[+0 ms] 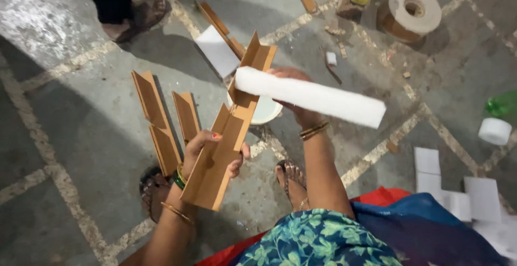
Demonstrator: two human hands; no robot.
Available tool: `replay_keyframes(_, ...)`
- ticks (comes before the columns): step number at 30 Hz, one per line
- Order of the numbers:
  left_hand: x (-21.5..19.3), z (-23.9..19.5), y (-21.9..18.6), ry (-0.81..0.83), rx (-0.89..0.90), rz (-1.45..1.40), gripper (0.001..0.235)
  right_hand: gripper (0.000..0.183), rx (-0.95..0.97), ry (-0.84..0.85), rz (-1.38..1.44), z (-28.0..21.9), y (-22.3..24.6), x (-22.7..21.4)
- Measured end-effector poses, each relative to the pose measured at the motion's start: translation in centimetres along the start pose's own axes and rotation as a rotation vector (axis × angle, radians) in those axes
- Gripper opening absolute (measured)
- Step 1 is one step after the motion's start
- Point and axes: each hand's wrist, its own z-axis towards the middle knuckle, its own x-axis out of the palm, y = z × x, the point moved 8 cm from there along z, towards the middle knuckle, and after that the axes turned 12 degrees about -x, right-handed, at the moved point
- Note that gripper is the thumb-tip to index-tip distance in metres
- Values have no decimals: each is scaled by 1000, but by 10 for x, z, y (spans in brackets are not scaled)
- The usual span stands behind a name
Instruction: The person sits on the floor and repeatedly dips a white paper roll into a bucket of liquid, then inserts the roll into a brown cardboard frame. The person handles multiple frames and rolls, occasionally adjusting the bucket or picking up new frames from the floor.
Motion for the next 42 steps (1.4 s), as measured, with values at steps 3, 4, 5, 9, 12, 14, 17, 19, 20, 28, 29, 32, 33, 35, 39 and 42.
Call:
replay_keyframes(3, -4, 1, 6, 28, -67, -88, 58, 28, 97, -40, 150, -4, -5, 8)
replay_keyframes(4, -8, 0, 6, 15, -55, -78, 57, 29, 14, -5, 80, -4, 2, 11)
replay_keyframes(5, -11, 0, 7, 1, -43, -68, 56, 30, -70, 31, 10, -4, 8, 16)
replay_keyframes(9, -10, -2, 2, 94, 6, -29, 55, 31, 8, -85, 115, -6, 3, 20)
replay_keyframes(12, -13, -5, 5, 93, -16, 13, 54, 31, -43, -74, -97, -3, 7, 20)
replay_keyframes(14, -10, -7, 9, 125, -35, 5, 55, 23, -49, -9, -286, 1, 5, 19)
replay_keyframes(17, -8, -8, 16, 83, -106, 13, 56, 45, -196, -285, -413, -1, 16, -6)
replay_keyframes(19, -4, -9, 21, 47, -158, 46, 59, 50, -107, -394, -238, -9, 5, -25)
replay_keyframes(20, -1, -10, 20, 40, -171, 72, 63, 52, -66, -448, -150, -12, -1, -35)
replay_keyframes(28, 30, 6, 10, 20, -80, 441, 101, 53, -95, -955, -372, -39, 3, -116)
replay_keyframes(29, 30, 9, 8, -20, -56, 452, 102, 51, -106, -1044, -374, -43, 10, -126)
replay_keyframes(32, 26, 7, 6, -112, -63, 491, 102, 35, 25, -862, -267, -29, 22, -133)
replay_keyframes(33, 24, 6, 7, -137, -80, 506, 101, 34, 69, -754, -289, -22, 24, -127)
replay_keyframes(35, 29, 8, 8, -102, -101, 475, 101, 31, 156, -541, -334, -7, 28, -109)
replay_keyframes(39, 32, 9, 14, -147, -149, 586, 100, 47, 104, -466, -321, 8, 45, -75)
replay_keyframes(42, 36, 7, 13, -161, -121, 602, 101, 40, 183, -351, -470, 15, 52, -60)
